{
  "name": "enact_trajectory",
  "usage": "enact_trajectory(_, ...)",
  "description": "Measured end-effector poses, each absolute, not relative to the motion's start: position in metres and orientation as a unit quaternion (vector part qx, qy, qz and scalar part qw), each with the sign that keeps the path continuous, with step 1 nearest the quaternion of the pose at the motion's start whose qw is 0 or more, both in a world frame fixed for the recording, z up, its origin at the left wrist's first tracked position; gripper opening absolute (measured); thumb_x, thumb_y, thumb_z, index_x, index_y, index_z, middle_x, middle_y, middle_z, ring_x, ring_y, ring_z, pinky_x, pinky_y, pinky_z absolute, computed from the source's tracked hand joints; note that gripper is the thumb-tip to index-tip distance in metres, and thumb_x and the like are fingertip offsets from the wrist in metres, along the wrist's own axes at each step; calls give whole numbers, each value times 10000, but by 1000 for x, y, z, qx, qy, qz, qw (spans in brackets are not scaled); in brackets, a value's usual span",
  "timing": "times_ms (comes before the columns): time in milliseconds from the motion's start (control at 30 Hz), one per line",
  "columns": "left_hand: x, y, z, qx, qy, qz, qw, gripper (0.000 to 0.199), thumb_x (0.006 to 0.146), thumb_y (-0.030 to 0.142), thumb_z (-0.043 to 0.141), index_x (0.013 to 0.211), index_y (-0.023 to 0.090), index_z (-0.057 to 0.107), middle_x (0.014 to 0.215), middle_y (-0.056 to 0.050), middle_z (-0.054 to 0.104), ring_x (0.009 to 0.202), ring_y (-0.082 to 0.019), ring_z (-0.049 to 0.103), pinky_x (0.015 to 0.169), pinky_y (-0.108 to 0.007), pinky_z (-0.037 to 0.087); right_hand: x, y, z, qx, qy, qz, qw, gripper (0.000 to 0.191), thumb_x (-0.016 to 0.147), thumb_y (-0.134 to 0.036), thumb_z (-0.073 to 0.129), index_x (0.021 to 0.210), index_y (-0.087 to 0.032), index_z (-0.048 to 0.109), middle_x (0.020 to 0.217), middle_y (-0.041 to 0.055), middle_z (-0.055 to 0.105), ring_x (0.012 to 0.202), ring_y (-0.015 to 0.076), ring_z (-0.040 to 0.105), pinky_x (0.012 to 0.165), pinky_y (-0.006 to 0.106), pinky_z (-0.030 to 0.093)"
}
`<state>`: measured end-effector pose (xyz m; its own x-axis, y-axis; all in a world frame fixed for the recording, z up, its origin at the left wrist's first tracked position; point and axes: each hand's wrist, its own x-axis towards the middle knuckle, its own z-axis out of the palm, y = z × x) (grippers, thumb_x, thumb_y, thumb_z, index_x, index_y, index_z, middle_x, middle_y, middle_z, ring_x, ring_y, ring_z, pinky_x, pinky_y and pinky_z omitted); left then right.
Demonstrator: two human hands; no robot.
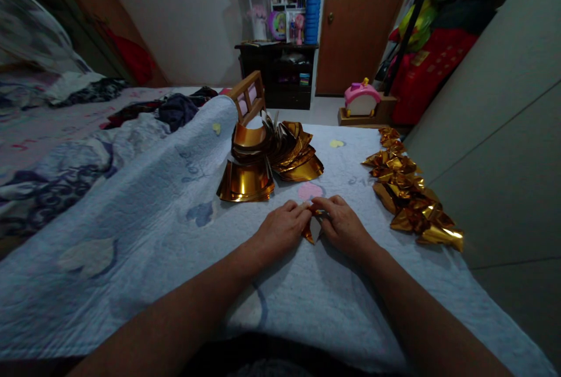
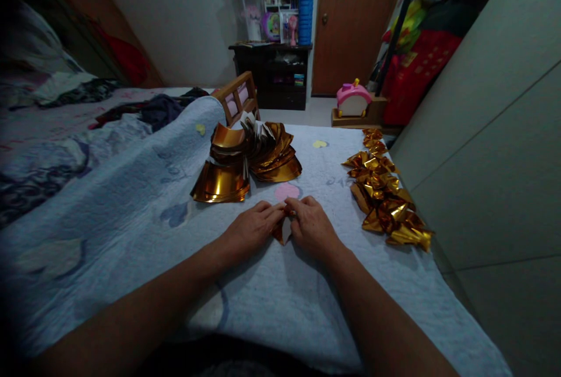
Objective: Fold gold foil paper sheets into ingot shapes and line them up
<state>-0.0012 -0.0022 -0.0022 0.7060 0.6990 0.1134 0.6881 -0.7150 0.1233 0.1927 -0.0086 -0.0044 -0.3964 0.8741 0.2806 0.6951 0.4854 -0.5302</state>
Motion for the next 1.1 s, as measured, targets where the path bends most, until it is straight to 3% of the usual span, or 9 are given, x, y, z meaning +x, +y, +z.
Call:
enact_trajectory(167,0,-1,-3,926,370,64,27,334,980,180,508,1311,161,546,1318,-72,633,1084,-249,549,938,-372,525,193,-6,-2,-475,-839,150,218,379,789,-17,453,1083,-159,645,961,92,687,948,242,543,902,358,424)
enact_trajectory(667,1,-1,2,923,381,47,13,260,990,191,497,1213,166,628,1343,-83,637,1066,-242,580,896,-365,531,216,-7,14,-501,-840,134,162,374,822,-38,499,1054,-191,750,855,89,636,896,233,569,843,355,393)
enact_trajectory(867,0,-1,2,926,374,56,13,281,983,190,513,1238,145,622,1360,-104,630,1058,-247,584,876,-361,524,225,-5,15,-481,-843,152,187,294,836,-53,495,931,-185,740,827,82,647,862,227,585,821,360,423)
enact_trajectory(1100,-4,3,-9,921,364,124,64,268,962,155,540,1215,142,628,1342,-123,637,1118,-249,584,961,-396,510,226,-7,7,-456,-837,183,239,366,695,-11,530,1006,-178,624,954,80,646,901,233,556,810,369,454)
